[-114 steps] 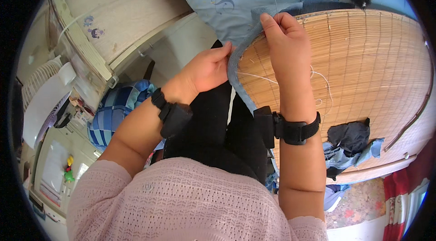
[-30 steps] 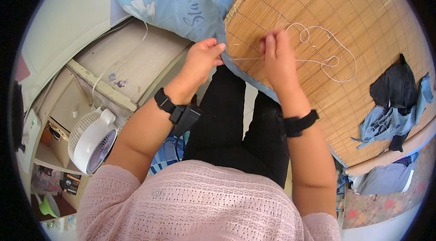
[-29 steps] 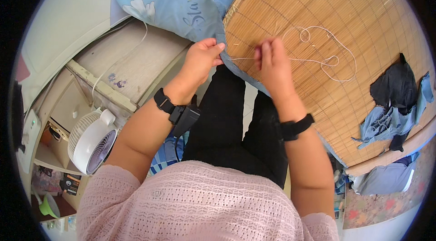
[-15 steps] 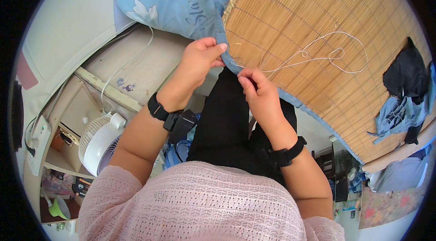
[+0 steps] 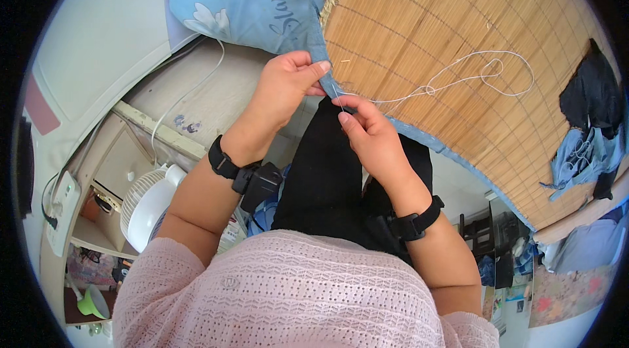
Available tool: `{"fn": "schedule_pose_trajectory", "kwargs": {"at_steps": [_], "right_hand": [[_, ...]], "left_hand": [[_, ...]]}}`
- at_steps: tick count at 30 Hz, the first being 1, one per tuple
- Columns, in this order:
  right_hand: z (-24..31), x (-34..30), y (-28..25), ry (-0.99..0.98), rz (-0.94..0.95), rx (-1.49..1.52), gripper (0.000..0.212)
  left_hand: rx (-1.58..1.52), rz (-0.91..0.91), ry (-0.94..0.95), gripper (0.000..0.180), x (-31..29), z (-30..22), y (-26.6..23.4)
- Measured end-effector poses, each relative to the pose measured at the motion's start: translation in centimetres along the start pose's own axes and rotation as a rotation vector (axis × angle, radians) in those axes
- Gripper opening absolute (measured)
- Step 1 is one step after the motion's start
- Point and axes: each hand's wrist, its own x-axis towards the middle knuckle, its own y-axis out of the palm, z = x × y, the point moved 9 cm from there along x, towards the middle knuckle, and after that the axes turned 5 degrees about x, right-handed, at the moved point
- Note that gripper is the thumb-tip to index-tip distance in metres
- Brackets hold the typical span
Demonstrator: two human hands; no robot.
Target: Sewing a blue fabric border onto a bamboo mat using a needle and thread.
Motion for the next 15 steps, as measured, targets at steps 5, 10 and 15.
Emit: {"fn": "schedule_pose_trajectory", "kwargs": {"at_steps": [5,10,15], "right_hand": [[0.23,0.15,-0.02,-0.001,-0.005,-0.021,0.022],[0.45,0.21,-0.14,0.078,0.022,-0.026,0.021],[0.88,0.09,0.01,0.132,0.041,0.0,0.024]], "left_hand": [[0.01,-0.002,0.009,0.014,-0.07,0.0,-0.12],[0.038,-0.008,0.042,0.014,-0.17,-0.2,-0.15],[0.027,-0.015,0.041,0.014,-0.19,-0.03,-0.17]]}}
